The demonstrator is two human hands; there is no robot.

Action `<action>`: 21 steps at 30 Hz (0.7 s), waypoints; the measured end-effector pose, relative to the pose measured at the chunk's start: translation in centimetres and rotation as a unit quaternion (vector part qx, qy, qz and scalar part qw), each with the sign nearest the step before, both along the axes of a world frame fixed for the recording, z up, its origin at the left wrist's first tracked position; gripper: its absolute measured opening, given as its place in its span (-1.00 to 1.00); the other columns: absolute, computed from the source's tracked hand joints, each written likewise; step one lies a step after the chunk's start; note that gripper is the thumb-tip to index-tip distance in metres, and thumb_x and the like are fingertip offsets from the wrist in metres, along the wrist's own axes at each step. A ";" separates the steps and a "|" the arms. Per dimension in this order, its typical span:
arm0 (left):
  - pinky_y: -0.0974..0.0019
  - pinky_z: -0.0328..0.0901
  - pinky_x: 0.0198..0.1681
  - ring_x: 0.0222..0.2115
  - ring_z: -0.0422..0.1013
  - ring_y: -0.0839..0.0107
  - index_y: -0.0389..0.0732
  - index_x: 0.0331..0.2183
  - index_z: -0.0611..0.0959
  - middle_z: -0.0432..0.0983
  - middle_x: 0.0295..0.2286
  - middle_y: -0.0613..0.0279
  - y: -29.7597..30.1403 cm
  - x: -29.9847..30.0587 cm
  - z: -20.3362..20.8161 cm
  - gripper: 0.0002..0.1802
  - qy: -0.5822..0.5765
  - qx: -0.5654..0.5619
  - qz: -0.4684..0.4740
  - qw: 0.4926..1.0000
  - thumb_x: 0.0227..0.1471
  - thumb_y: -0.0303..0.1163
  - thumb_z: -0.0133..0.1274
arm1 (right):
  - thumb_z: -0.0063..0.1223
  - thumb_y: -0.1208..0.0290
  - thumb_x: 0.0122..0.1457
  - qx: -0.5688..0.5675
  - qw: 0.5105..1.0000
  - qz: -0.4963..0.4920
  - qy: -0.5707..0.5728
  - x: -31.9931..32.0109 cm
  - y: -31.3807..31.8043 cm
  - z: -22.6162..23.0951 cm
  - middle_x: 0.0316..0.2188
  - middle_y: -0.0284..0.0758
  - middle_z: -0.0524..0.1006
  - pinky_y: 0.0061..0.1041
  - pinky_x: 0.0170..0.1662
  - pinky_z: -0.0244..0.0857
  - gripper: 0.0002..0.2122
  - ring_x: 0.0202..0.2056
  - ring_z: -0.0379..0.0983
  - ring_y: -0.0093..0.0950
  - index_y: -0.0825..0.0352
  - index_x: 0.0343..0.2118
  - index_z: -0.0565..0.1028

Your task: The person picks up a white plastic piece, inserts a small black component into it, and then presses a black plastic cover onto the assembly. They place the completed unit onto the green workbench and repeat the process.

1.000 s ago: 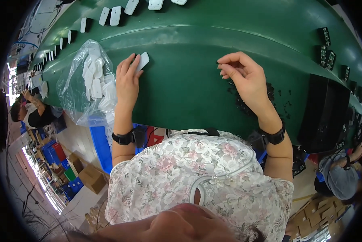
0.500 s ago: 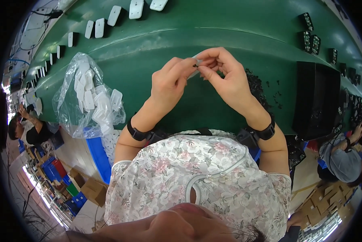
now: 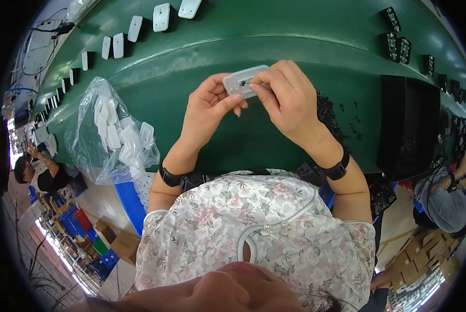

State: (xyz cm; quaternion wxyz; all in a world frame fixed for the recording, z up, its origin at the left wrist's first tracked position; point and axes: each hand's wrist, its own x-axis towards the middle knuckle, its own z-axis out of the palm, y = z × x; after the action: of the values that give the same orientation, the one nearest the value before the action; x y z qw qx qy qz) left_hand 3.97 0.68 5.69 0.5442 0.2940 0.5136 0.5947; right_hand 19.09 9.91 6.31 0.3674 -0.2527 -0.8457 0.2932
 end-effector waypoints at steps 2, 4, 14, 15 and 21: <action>0.49 0.35 -0.39 -0.46 0.44 0.51 -0.41 -0.22 0.49 0.51 -0.44 0.16 -0.3 -0.4 -0.4 -0.81 -0.005 -0.009 -0.019 1.000 0.07 -0.56 0.00 | 0.16 0.64 -0.06 0.005 1.000 0.003 -0.012 0.1 -0.1 0.3 -0.53 -0.32 0.40 -0.53 -0.50 0.21 -0.89 -0.53 0.33 -0.44 0.37 -0.47 0.46; 0.48 0.35 -0.33 -0.44 0.44 0.51 -0.42 -0.22 0.48 0.51 -0.42 0.16 -0.4 -0.5 -0.6 -0.80 -0.011 -0.017 -0.038 0.999 0.07 -0.56 0.00 | 0.17 0.60 -0.07 -0.003 0.999 0.013 -0.043 0.1 -0.2 0.4 -0.54 -0.35 0.40 -0.56 -0.54 0.17 -0.89 -0.55 0.31 -0.48 0.35 -0.48 0.46; 0.45 0.41 -0.30 -0.41 0.46 0.46 -0.40 -0.32 0.49 0.41 -0.33 0.19 0.0 1.6 -1.2 -0.90 0.018 0.083 0.051 0.995 0.05 -0.61 0.01 | 0.12 0.55 0.06 -0.293 0.955 -0.051 -0.003 -0.2 -1.2 -0.3 -0.62 -0.56 0.24 -0.74 -0.53 -0.04 -0.93 -0.59 0.06 -0.76 0.35 -0.46 0.45; 0.45 0.42 -0.32 -0.41 0.45 0.46 -0.41 -0.35 0.48 0.38 -0.32 0.19 0.0 1.7 -1.4 -0.92 0.065 0.107 0.068 0.990 0.04 -0.62 0.01 | 0.12 0.53 0.07 -0.374 0.926 -0.029 0.047 -0.5 -1.4 -0.6 -0.61 -0.58 0.23 -0.75 -0.53 -0.05 -0.93 -0.58 0.05 -0.78 0.35 -0.45 0.44; 0.41 0.41 -0.33 -0.41 0.46 0.41 -0.39 -0.34 0.46 0.40 -0.32 0.16 0.0 1.3 -1.8 -0.91 0.063 0.098 0.056 0.992 0.07 -0.58 0.01 | 0.16 0.50 0.06 -0.300 0.953 -0.031 0.043 0.2 -1.2 -1.7 -0.47 -0.52 0.30 -0.76 -0.48 -0.03 -0.87 -0.51 0.10 -0.76 0.33 -0.37 0.42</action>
State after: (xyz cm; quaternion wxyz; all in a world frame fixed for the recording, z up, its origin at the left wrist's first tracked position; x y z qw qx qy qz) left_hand 5.25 0.71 3.86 0.4454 0.3536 0.5020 0.6516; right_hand 19.24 8.72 4.60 0.3194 -0.3645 -0.6943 0.5321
